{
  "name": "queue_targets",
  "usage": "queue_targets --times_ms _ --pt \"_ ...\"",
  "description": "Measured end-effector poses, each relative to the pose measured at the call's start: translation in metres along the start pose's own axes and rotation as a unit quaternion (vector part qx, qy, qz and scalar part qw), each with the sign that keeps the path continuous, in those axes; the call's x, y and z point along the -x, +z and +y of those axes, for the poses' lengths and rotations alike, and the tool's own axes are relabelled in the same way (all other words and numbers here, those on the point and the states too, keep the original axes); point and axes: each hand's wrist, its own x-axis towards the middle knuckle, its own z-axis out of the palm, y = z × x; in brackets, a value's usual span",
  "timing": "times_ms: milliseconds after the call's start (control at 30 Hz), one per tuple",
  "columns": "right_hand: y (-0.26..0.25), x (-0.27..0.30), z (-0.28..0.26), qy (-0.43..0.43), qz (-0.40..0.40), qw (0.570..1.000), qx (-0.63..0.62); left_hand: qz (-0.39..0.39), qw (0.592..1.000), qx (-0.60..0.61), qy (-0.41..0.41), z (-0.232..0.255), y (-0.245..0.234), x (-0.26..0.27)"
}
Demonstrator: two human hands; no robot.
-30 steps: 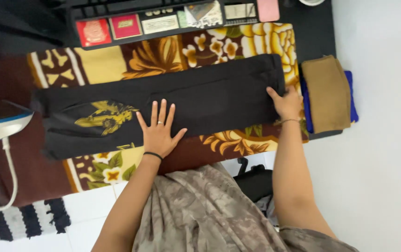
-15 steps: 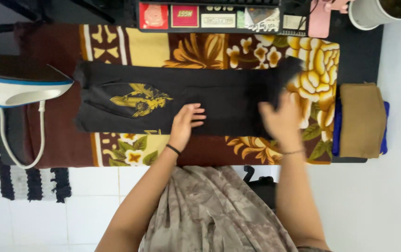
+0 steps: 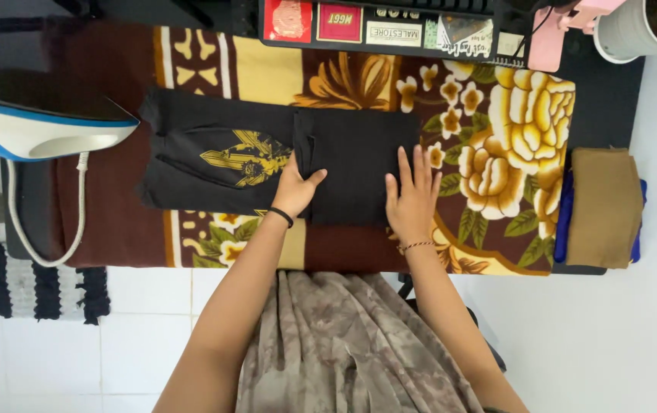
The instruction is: The recorder irons a black t-shirt and then carefully folds it on a desk surface.
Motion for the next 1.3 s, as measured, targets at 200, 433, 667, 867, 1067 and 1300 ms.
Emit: queue_targets --times_ms 200,433,667,867,1067,1300 --pt "0.017 0.011 0.016 0.074 -0.023 0.997 0.027 0.014 0.993 -0.084 0.085 0.021 0.001 0.009" --pt "0.018 0.011 0.016 0.084 -0.021 0.996 0.031 0.121 0.982 -0.101 0.105 0.037 0.014 0.032" --pt "0.014 0.006 0.006 0.074 -0.009 0.997 0.024 0.069 0.977 -0.163 0.117 0.047 0.004 0.073" --pt "-0.002 -0.072 -0.042 -0.088 0.028 0.987 -0.134 0.023 0.968 -0.161 0.192 0.04 -0.004 0.071" --pt "0.052 -0.16 -0.071 -0.104 -0.142 0.981 -0.08 0.027 0.959 -0.194 0.202 0.048 -0.004 0.075" --pt "0.071 -0.166 -0.078 -0.105 -0.191 0.967 -0.13 0.053 0.959 -0.171 0.218 0.047 -0.023 0.083"
